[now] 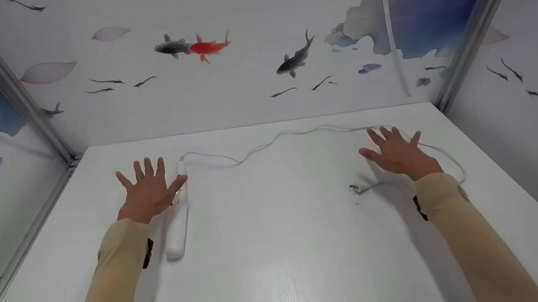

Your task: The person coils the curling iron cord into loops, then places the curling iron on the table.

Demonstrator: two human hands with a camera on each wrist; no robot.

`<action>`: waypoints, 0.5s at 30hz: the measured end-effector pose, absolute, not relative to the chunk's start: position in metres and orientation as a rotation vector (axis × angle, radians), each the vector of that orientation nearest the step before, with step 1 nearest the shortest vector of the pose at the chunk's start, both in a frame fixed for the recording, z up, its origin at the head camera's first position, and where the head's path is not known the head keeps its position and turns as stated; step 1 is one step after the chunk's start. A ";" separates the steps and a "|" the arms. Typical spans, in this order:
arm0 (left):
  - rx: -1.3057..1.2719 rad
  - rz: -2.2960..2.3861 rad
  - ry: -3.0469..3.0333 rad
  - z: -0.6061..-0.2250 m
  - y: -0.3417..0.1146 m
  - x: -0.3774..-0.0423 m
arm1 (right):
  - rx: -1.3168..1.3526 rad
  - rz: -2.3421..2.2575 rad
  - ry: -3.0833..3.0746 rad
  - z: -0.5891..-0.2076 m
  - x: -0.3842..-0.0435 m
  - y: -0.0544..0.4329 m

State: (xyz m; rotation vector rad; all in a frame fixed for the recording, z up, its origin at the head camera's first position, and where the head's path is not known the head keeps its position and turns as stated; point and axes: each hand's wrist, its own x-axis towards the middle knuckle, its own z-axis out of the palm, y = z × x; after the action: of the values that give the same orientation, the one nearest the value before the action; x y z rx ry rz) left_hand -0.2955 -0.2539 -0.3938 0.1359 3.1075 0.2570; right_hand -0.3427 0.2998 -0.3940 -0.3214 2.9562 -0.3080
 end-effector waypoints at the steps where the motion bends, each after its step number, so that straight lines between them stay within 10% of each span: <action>1: 0.121 0.273 3.092 -0.395 -0.255 -0.293 | -0.329 -0.329 2.946 -0.396 -0.342 0.301; 15: -0.080 0.509 2.984 -0.410 -0.259 -0.266 | -0.379 -0.883 2.759 -0.405 -0.319 0.289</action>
State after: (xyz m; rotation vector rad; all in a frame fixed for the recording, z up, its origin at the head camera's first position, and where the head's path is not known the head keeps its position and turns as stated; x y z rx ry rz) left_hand -0.2663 -0.2593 -0.4096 -0.0804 2.9840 0.5087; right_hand -0.3187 0.2893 -0.4052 -0.3790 2.7585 -0.8834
